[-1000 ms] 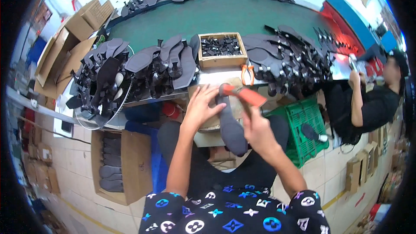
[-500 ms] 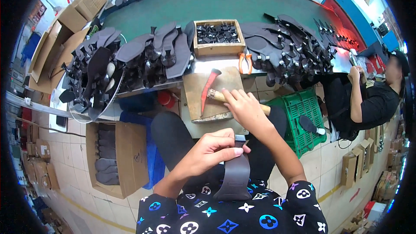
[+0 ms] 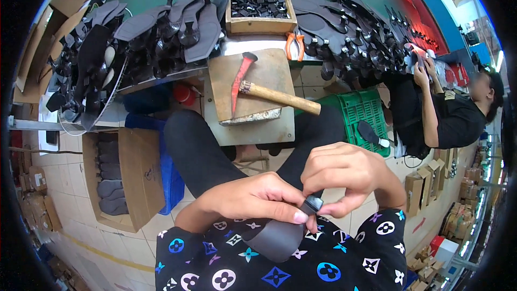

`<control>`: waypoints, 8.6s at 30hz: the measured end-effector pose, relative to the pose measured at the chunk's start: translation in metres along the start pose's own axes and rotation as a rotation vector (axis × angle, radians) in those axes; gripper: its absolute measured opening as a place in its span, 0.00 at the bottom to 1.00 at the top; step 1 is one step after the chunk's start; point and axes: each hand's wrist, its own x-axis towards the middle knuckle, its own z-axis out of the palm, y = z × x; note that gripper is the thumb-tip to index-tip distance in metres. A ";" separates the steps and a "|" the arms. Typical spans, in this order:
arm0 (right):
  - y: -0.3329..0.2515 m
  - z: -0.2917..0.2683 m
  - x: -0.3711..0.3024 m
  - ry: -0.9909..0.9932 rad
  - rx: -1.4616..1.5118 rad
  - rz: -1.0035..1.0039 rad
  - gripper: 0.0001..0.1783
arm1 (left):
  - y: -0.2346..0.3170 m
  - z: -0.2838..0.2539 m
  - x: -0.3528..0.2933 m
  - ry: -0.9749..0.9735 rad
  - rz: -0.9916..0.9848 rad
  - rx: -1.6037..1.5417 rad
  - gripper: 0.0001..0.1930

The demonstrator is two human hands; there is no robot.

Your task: Assembling shoe components by hammering a buckle and strap onto a sole.

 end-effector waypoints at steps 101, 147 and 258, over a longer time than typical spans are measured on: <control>0.080 0.137 -0.149 1.361 -0.181 0.522 0.07 | 0.126 -0.342 0.104 0.994 -0.504 1.873 0.05; 0.177 -0.014 0.025 0.805 -0.085 0.490 0.13 | -0.021 -0.181 0.031 1.215 0.373 1.013 0.14; 0.023 0.075 -0.023 0.657 0.189 0.193 0.23 | -0.014 0.030 0.007 0.467 0.018 0.611 0.17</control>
